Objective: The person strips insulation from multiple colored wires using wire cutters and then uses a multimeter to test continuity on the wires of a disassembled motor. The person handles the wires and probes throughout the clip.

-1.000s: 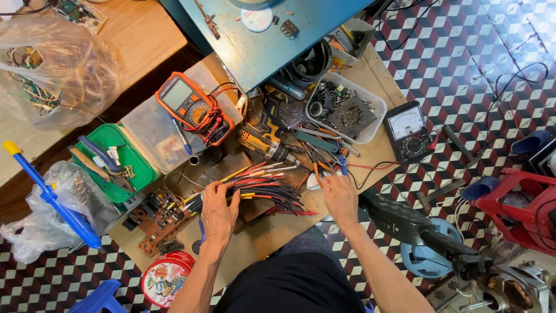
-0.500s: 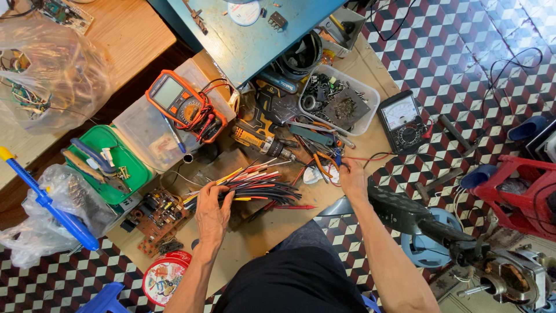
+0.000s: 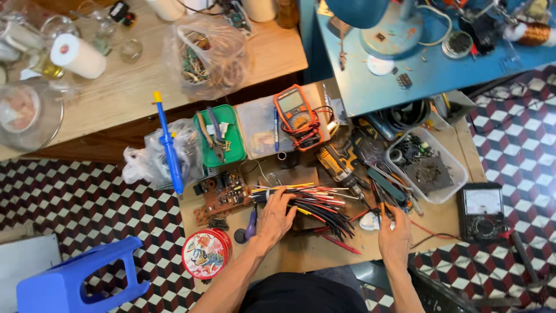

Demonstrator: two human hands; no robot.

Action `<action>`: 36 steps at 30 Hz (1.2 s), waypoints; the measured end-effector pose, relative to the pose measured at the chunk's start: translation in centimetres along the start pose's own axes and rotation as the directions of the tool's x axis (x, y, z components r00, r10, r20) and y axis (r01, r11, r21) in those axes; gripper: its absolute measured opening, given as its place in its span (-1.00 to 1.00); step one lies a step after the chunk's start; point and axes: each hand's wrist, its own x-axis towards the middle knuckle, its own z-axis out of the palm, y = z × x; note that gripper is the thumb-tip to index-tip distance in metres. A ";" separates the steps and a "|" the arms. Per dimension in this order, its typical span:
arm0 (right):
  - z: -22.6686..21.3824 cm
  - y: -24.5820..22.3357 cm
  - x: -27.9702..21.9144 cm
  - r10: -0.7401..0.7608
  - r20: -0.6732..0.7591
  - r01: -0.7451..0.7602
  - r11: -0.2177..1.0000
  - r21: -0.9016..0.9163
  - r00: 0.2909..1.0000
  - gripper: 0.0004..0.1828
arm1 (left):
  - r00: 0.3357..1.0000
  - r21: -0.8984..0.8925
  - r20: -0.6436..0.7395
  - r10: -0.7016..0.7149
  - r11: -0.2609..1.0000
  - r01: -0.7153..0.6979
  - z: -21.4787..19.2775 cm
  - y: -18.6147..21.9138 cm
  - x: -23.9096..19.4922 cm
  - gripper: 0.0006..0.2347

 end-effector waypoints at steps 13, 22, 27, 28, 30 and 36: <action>9.7 -2.1 -2.3 -0.295 0.400 0.400 0.892 -0.211 0.868 -0.14 | 0.958 -0.171 -0.082 -0.274 0.951 0.257 -0.4 -5.1 -10.1 -0.78; 12.2 -4.1 7.3 -0.009 0.581 0.240 0.915 -0.323 0.814 -0.27 | 0.923 -0.371 -0.088 -0.374 0.872 0.318 -1.7 -6.3 -3.7 -0.81; 7.1 -13.6 10.2 -0.211 0.441 0.124 0.968 0.218 0.872 -0.41 | 0.914 -0.412 -0.368 -0.171 0.911 0.004 -9.3 0.1 12.6 -0.82; 5.8 -16.0 10.6 -0.238 0.402 0.142 0.957 0.255 0.884 -0.43 | 0.910 -0.411 -0.360 -0.205 0.911 0.042 -10.3 0.9 16.7 -0.80; 5.0 -22.6 13.2 -0.254 0.324 0.171 0.950 0.262 0.911 -0.57 | 0.887 -0.323 -0.443 -0.129 0.946 -0.024 -11.9 1.2 24.9 -0.80; 8.7 -37.6 25.4 -0.361 0.381 0.276 0.925 0.261 0.851 -0.55 | 0.831 0.078 -0.545 0.108 0.994 -0.078 -13.8 -2.1 41.0 -0.62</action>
